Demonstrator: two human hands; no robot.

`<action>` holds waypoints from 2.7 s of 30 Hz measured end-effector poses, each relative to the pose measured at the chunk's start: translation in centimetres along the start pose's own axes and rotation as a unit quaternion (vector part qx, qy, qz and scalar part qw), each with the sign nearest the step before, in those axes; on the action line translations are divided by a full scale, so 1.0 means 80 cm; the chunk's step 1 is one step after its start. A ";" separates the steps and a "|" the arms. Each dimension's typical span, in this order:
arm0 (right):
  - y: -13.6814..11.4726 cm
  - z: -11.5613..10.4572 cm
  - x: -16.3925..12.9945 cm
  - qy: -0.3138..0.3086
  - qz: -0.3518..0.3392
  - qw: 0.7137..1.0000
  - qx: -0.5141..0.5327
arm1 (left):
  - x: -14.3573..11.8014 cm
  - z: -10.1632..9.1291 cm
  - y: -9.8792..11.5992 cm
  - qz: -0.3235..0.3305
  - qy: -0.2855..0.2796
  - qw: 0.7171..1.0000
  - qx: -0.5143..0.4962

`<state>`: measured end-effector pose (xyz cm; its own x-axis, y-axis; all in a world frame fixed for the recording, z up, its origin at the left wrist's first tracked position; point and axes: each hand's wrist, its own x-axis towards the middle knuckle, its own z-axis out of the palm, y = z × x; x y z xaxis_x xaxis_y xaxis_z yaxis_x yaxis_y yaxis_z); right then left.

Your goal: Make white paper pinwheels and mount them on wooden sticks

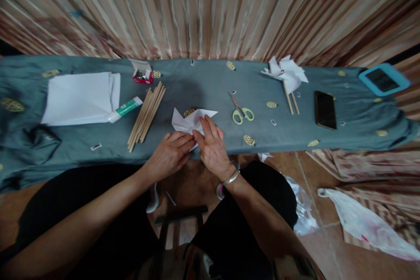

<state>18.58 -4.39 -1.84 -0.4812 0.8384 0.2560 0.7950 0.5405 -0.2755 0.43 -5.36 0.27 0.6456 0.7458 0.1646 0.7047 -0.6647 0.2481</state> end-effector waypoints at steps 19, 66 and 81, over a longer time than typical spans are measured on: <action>0.003 0.002 0.008 0.017 0.034 0.998 0.055 | 0.002 -0.001 0.002 -0.004 0.000 1.000 -0.008; -0.009 0.011 0.010 -0.004 0.046 0.998 -0.034 | -0.014 -0.007 -0.020 -0.049 0.104 0.990 -0.075; -0.008 0.017 0.008 0.019 0.045 0.998 -0.045 | -0.008 0.004 -0.034 -0.050 0.116 0.989 -0.074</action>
<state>17.27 -4.08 -2.78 -0.3935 0.8792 0.2687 0.8649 0.4531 -0.2158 -1.85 -4.05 -0.84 0.4775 0.8092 0.3423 0.6998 -0.5859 0.4086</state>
